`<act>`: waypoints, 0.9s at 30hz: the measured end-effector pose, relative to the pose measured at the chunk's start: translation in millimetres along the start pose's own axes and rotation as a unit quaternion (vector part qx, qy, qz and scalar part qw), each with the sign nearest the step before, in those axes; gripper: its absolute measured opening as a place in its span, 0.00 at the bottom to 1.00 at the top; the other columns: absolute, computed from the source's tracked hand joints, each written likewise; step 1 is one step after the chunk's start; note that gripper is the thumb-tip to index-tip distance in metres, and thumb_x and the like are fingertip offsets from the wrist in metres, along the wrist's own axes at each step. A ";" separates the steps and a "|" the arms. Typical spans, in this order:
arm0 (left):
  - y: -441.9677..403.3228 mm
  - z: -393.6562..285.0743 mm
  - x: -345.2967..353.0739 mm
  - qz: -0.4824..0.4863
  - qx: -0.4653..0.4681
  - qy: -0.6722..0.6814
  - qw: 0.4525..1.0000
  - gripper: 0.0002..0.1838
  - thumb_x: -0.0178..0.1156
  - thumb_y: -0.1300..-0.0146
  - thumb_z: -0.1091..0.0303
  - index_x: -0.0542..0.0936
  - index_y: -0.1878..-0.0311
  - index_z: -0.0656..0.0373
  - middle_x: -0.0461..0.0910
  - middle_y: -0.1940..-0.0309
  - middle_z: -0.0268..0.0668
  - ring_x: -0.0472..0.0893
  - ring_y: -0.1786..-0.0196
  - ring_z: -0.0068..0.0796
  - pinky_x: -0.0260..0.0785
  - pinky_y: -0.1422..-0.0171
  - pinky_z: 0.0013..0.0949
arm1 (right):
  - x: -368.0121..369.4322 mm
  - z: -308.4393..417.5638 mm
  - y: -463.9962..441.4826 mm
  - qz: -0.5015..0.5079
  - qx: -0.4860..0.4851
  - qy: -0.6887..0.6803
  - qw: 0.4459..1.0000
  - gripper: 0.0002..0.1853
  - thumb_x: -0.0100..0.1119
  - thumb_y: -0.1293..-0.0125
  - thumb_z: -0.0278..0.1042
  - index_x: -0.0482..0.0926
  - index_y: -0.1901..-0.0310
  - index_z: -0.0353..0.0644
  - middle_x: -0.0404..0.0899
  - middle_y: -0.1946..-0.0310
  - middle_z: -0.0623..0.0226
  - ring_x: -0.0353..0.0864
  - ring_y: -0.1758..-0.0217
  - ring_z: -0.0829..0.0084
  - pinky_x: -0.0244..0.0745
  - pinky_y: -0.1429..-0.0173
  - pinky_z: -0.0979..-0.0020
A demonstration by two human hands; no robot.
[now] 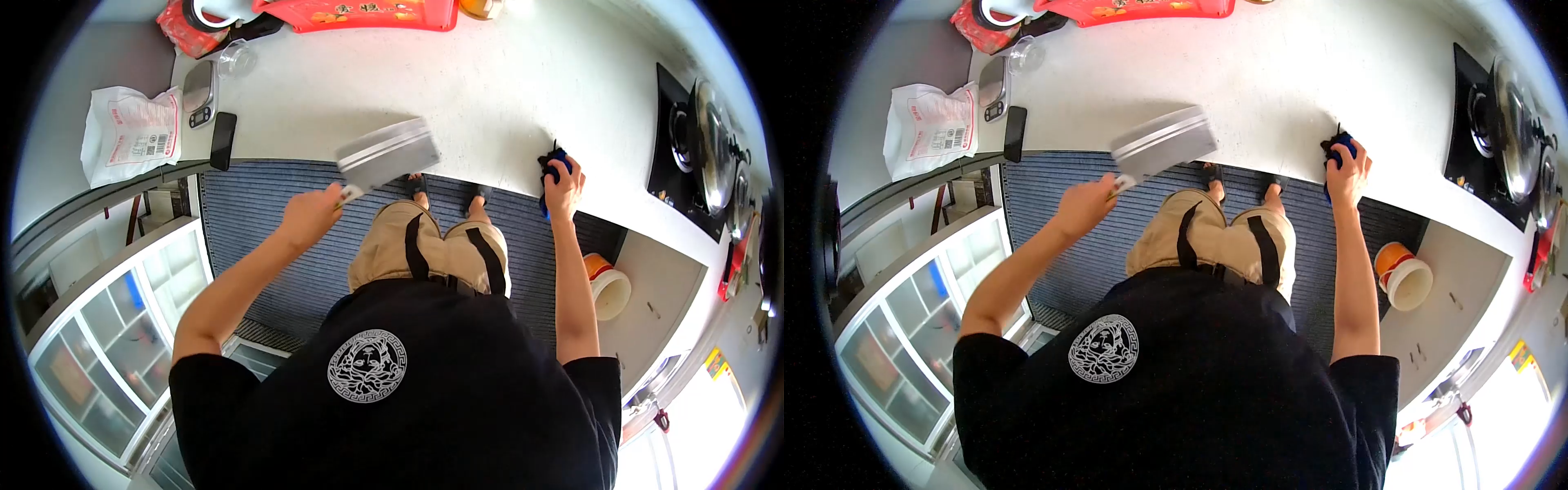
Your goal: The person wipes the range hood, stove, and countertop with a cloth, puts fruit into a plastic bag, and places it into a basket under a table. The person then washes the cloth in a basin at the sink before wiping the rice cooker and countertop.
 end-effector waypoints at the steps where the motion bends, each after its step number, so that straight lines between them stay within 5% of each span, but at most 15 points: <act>1: -16.3 -12.6 -3.3 -0.006 0.019 -0.009 1.000 0.12 0.56 0.37 0.59 0.70 0.58 0.57 0.81 0.74 0.44 0.83 0.69 0.46 0.74 0.67 0.46 | -0.1 -0.6 0.2 -0.001 -0.002 -0.002 1.000 0.15 0.58 0.48 0.27 0.83 0.58 0.54 0.71 0.43 0.63 0.69 0.41 0.53 0.75 0.43 0.55; 6: -37.4 -20.4 -9.9 -0.008 0.039 -0.046 0.998 0.13 0.57 0.38 0.58 0.69 0.58 0.56 0.80 0.77 0.43 0.82 0.71 0.48 0.74 0.67 0.48 | 0.4 -4.3 2.2 -0.002 0.010 0.013 1.000 0.16 0.57 0.49 0.27 0.84 0.58 0.55 0.71 0.43 0.62 0.69 0.41 0.52 0.75 0.43 0.55; 13: 21.0 101.9 -23.9 -0.006 -0.045 -0.110 0.993 0.13 0.58 0.39 0.59 0.69 0.58 0.53 0.81 0.75 0.42 0.82 0.70 0.47 0.73 0.67 0.49 | 1.2 -0.8 2.4 -0.038 -0.009 0.005 0.999 0.15 0.59 0.49 0.27 0.84 0.59 0.56 0.73 0.45 0.63 0.71 0.43 0.54 0.76 0.44 0.56; 23: -54.9 20.9 -24.4 0.011 0.101 -0.127 0.987 0.12 0.57 0.38 0.60 0.73 0.56 0.54 0.81 0.75 0.42 0.83 0.71 0.45 0.75 0.67 0.44 | 3.9 -4.4 -0.8 -0.007 0.002 0.021 1.000 0.15 0.59 0.48 0.27 0.83 0.58 0.56 0.71 0.42 0.63 0.69 0.41 0.52 0.73 0.42 0.54; 27: -12.1 86.0 -30.6 -0.019 0.034 -0.125 0.991 0.12 0.58 0.39 0.60 0.72 0.57 0.54 0.81 0.75 0.42 0.83 0.71 0.45 0.75 0.67 0.45 | 4.8 -8.0 1.3 -0.011 -0.002 0.017 1.000 0.15 0.59 0.48 0.27 0.83 0.58 0.56 0.72 0.43 0.61 0.69 0.41 0.51 0.72 0.41 0.53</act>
Point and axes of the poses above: each hand's wrist, its own y-axis away from the middle knuckle, its own x-axis out of the palm, z = x × y, the point moved 1 cm from there along -y, towards the middle knuckle
